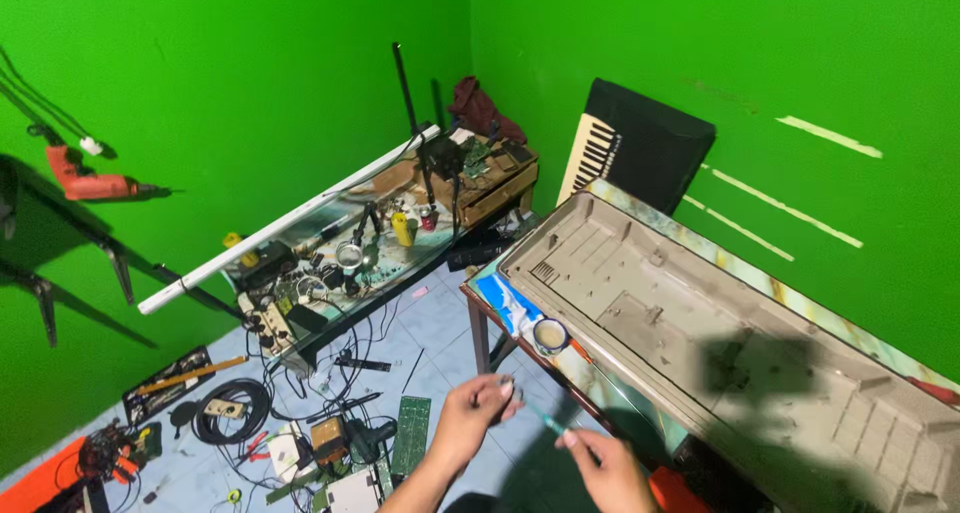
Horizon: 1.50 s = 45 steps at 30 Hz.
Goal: The person removes speakers and wiring from an electronic keyboard casing, places the items on the floor, and uses a screwdriver to secure the plastic shell.
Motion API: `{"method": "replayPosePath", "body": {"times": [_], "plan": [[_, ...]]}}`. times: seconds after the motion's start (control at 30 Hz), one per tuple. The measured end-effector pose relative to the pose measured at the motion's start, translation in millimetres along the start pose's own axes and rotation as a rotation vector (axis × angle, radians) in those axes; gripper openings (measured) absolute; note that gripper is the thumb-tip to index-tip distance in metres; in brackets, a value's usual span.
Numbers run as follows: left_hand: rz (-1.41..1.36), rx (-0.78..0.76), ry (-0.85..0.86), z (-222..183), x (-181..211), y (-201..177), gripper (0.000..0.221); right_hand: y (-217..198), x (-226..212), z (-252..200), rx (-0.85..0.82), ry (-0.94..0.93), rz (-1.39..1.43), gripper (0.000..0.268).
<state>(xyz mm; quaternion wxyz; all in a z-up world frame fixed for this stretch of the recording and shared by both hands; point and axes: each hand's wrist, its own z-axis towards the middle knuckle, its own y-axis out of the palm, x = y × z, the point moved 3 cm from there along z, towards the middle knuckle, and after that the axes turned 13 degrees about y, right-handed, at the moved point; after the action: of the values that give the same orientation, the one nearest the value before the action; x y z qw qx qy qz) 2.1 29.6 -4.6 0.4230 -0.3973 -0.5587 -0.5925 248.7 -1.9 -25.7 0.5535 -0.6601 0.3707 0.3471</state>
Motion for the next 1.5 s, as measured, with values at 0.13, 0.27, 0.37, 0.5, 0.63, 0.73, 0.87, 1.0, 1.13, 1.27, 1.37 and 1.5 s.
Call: {"method": "replayPosePath", "body": {"times": [0.13, 0.27, 0.37, 0.5, 0.63, 0.73, 0.87, 1.0, 1.13, 1.27, 1.37, 1.5], "plan": [[0.021, -0.100, 0.024, 21.8, 49.5, 37.2, 0.029, -40.9, -52.4, -13.9, 0.003, 0.142, 0.025, 0.031], [-0.024, -0.117, 0.084, 27.2, 54.0, 58.1, 0.024, -70.4, -59.1, -11.1, 0.014, 0.117, 0.138, 0.028], [-0.007, -0.106, 0.073, 21.9, 41.1, 63.9, 0.021, -91.3, -56.9, -11.4, 0.108, 0.175, 0.055, 0.027], [-0.024, -0.128, 0.024, 13.0, 30.3, 68.3, 0.017, -116.3, -83.1, -23.3, 0.124, 0.157, -0.030, 0.029], [0.006, -0.146, -0.041, -1.8, 22.3, 67.6, 0.016, -129.0, -110.1, -34.5, 0.078, 0.084, -0.083, 0.027], [-0.023, -0.188, 0.021, 0.0, 10.0, 62.9, 0.016, -120.6, -115.8, -37.4, 0.123, -0.073, -0.146, 0.024], [-0.053, -0.093, 0.011, 12.5, -3.7, 63.0, 0.017, -103.7, -99.3, -27.1, 0.126, 0.272, 0.032, 0.025], [-0.016, -0.116, 0.056, 19.9, -4.2, 53.9, 0.019, -84.3, -82.9, -12.5, 0.163, 0.276, -0.155, 0.025], [-0.006, -0.188, 0.014, 38.5, -1.6, 36.1, 0.021, -61.3, -82.0, -1.8, 0.259, 0.011, -0.113, 0.023], [-0.013, -0.233, -0.024, 66.1, -2.2, 14.4, 0.023, -35.6, -87.8, 17.8, 0.223, 0.111, -0.151, 0.022], [0.022, -0.275, -0.019, 85.2, 0.4, -6.7, 0.024, -15.9, -98.3, 32.7, 0.218, 0.093, -0.161, 0.023], [0.023, -0.336, -0.064, 112.2, 2.5, -36.7, 0.024, 14.6, -100.3, 50.0, 0.138, 0.160, -0.093, 0.024]]}}
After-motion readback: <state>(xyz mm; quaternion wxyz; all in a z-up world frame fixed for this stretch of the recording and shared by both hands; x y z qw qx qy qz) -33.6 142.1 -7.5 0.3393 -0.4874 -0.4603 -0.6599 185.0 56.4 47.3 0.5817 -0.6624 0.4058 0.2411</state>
